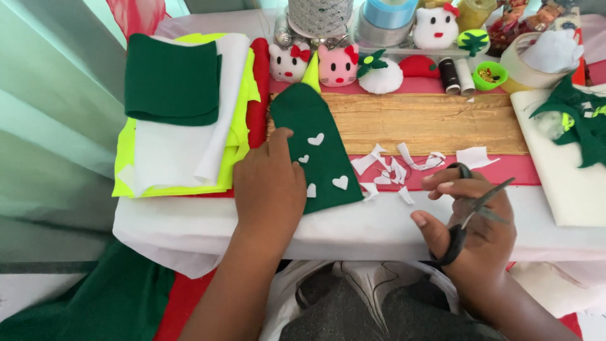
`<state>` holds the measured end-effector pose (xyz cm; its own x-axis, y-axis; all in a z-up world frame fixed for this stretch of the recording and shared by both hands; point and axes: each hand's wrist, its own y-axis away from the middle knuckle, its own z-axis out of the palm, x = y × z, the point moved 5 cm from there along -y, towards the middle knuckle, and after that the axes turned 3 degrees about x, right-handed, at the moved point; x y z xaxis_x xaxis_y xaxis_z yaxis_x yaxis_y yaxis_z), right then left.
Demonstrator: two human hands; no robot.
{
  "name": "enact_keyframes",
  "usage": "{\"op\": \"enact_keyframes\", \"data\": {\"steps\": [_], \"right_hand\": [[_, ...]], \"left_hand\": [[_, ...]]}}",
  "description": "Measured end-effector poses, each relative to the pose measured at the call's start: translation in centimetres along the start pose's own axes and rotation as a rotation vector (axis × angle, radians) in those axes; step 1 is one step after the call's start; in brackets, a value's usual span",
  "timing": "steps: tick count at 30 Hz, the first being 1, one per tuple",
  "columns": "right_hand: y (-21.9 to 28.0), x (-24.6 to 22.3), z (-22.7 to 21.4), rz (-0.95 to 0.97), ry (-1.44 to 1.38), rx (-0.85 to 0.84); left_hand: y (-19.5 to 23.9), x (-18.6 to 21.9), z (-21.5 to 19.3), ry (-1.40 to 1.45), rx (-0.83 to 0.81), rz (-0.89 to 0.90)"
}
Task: Cutting out small white felt hearts and placing them onto a green felt sleeve as decoration.
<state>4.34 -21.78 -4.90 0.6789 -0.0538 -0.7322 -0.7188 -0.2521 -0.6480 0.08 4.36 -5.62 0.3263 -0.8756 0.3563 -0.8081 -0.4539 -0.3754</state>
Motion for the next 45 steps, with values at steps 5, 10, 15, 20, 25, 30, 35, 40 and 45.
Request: {"op": "enact_keyframes", "data": {"steps": [5,10,15,20,25,30,35,40,45], "right_hand": [[0.1,0.2,-0.2,0.019,-0.078,-0.016],[0.0,0.5,-0.4,0.042,-0.057,-0.046],[-2.1,0.2,-3.8,-0.031,0.156,0.146],[-5.7,0.3,-7.3,0.225,0.673,-0.037],[-6.6,2.4,-8.0,0.485,0.787,-0.223],[-7.5,2.3,-7.2,0.643,0.819,-0.238],[-7.0,3.9,-6.6,0.594,0.716,-0.259],[-6.2,4.9,-6.7,0.490,0.686,-0.302],[-6.2,3.9,-6.8,0.589,0.802,-0.258]], "left_hand": [[-0.4,-0.1,-0.9,0.341,-0.154,-0.098],[-0.3,-0.7,-1.3,0.580,-0.223,-0.123],[-0.2,-0.2,-2.4,0.686,-0.273,-0.164],[0.1,0.3,-2.6,0.708,-0.333,-0.172],[0.1,0.8,-2.0,0.780,-0.346,-0.146],[-0.7,1.3,-1.7,0.770,-0.419,-0.194],[-2.0,2.9,-3.1,0.767,-0.442,-0.162],[-1.4,5.3,-4.4,0.847,-0.366,-0.172],[0.3,5.8,-2.3,1.060,-0.229,-0.150]]}}
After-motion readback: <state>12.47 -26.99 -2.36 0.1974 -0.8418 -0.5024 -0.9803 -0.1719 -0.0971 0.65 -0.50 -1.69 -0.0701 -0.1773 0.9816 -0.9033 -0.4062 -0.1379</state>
